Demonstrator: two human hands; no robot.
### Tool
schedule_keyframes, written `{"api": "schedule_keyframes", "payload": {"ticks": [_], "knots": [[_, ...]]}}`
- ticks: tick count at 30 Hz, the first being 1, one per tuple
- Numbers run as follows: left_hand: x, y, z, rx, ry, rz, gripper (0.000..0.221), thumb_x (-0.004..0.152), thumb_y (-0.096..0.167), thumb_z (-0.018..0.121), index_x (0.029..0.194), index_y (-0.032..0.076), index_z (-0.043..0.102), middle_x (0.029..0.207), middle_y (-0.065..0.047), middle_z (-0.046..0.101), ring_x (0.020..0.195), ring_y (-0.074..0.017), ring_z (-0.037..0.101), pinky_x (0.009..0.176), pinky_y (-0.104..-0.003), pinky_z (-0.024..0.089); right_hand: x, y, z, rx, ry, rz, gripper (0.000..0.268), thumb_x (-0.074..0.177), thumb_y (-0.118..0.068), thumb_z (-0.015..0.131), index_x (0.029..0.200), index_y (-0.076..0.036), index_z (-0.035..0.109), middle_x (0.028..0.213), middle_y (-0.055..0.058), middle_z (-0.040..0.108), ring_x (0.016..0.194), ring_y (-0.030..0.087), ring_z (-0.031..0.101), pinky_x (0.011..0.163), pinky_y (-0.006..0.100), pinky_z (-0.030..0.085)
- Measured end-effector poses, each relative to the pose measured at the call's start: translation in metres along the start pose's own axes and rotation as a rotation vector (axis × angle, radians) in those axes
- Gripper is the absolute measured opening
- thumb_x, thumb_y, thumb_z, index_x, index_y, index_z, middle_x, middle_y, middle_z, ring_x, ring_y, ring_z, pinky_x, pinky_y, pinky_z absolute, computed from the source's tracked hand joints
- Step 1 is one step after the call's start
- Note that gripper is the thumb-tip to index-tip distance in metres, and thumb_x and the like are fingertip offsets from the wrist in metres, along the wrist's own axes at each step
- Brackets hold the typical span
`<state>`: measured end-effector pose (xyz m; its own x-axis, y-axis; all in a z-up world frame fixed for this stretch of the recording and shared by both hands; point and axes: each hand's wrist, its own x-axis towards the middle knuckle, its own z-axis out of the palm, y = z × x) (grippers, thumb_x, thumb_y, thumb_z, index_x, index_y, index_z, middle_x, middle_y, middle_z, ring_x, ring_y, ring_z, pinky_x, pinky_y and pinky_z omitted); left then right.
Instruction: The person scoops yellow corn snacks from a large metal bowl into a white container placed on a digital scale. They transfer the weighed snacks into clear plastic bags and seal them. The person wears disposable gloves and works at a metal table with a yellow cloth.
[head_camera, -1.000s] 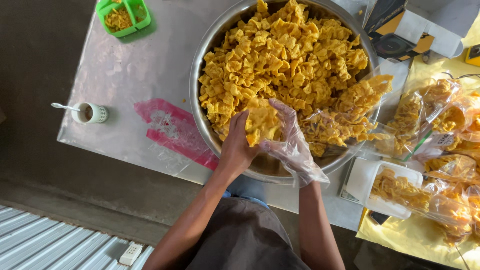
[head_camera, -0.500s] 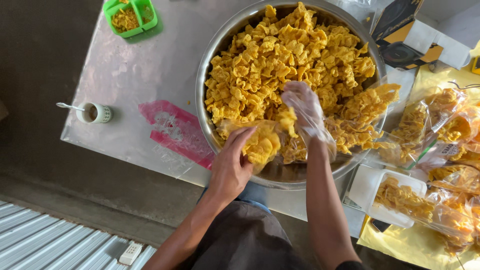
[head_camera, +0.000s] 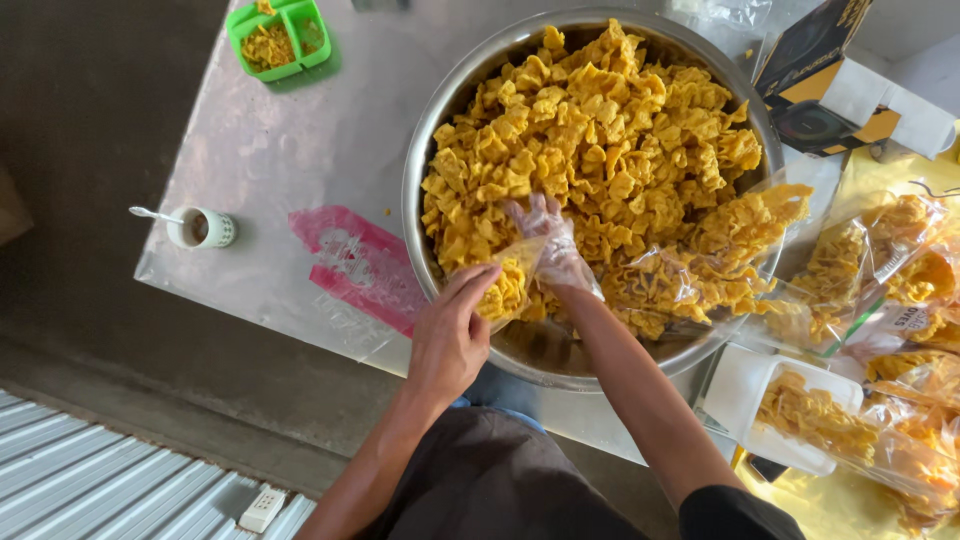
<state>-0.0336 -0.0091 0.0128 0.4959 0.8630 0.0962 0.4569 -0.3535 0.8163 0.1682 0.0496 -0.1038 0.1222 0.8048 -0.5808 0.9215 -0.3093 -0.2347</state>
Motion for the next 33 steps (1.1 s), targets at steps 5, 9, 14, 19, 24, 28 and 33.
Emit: {"api": "schedule_keyframes", "payload": {"ticks": [5, 9, 14, 19, 24, 28, 33], "knots": [[-0.005, -0.006, 0.007, 0.014, -0.119, -0.092, 0.068, 0.078, -0.007, 0.057, 0.145, 0.004, 0.052, 0.148, -0.014, 0.054, 0.128, -0.0369, 0.057, 0.098, -0.043, 0.051, -0.015, 0.043, 0.023, 0.536, 0.104, 0.082, 0.055, 0.088, -0.017, 0.073, 0.140, -0.018, 0.057, 0.139, 0.018, 0.055, 0.113, 0.030, 0.056, 0.086, 0.040, 0.048], [-0.004, -0.014, 0.020, -0.010, -0.187, -0.153, 0.070, 0.080, -0.003, 0.060, 0.148, 0.006, 0.046, 0.152, -0.012, 0.049, 0.129, -0.0353, 0.057, 0.098, -0.042, 0.051, -0.065, 0.057, -0.008, 1.209, 0.177, 0.187, 0.045, 0.087, -0.007, 0.073, 0.131, -0.014, 0.064, 0.118, 0.012, 0.074, 0.090, 0.021, 0.070, 0.069, 0.033, 0.058], [-0.004, -0.007, 0.038, -0.056, -0.209, -0.074, 0.078, 0.075, 0.000, 0.071, 0.147, 0.002, 0.043, 0.150, -0.014, 0.046, 0.119, -0.0382, 0.060, 0.093, -0.043, 0.052, -0.147, 0.079, -0.066, 1.424, 0.231, 0.003, 0.055, 0.076, -0.007, 0.084, 0.128, -0.008, 0.067, 0.106, 0.014, 0.075, 0.079, 0.018, 0.070, 0.070, 0.028, 0.058], [-0.002, 0.016, 0.048, -0.111, -0.282, -0.202, 0.075, 0.081, -0.002, 0.065, 0.152, 0.003, 0.038, 0.153, -0.012, 0.043, 0.084, -0.0305, 0.068, 0.080, -0.041, 0.055, -0.185, 0.084, -0.062, 1.086, 0.237, -0.248, 0.053, 0.077, -0.010, 0.087, 0.126, -0.004, 0.068, 0.099, 0.016, 0.072, 0.077, 0.022, 0.063, 0.068, 0.034, 0.052], [-0.006, 0.028, 0.052, -0.218, -0.202, -0.111, 0.077, 0.080, -0.004, 0.066, 0.152, 0.002, 0.040, 0.150, -0.014, 0.047, 0.083, -0.0280, 0.065, 0.076, -0.040, 0.056, -0.205, 0.067, -0.065, 0.637, 0.142, -0.108, 0.045, 0.084, -0.025, 0.077, 0.126, -0.013, 0.068, 0.095, 0.001, 0.076, 0.075, 0.016, 0.075, 0.059, 0.032, 0.063], [-0.013, 0.026, 0.061, -0.240, -0.291, -0.135, 0.077, 0.081, -0.002, 0.066, 0.152, 0.004, 0.037, 0.151, -0.014, 0.046, 0.080, -0.0296, 0.066, 0.078, -0.040, 0.056, -0.227, 0.038, -0.081, 0.173, 0.086, 0.084, 0.060, 0.081, -0.030, 0.080, 0.139, -0.026, 0.062, 0.098, 0.005, 0.075, 0.070, 0.021, 0.072, 0.060, 0.034, 0.058], [-0.019, 0.005, 0.079, -0.132, -0.109, 0.099, 0.075, 0.080, -0.004, 0.067, 0.150, 0.002, 0.042, 0.147, -0.017, 0.050, 0.115, -0.0388, 0.063, 0.090, -0.040, 0.056, -0.235, 0.040, -0.088, 0.345, 0.523, -0.278, 0.039, 0.090, -0.029, 0.081, 0.124, -0.013, 0.069, 0.111, 0.009, 0.076, 0.095, 0.022, 0.072, 0.077, 0.034, 0.058]]}}
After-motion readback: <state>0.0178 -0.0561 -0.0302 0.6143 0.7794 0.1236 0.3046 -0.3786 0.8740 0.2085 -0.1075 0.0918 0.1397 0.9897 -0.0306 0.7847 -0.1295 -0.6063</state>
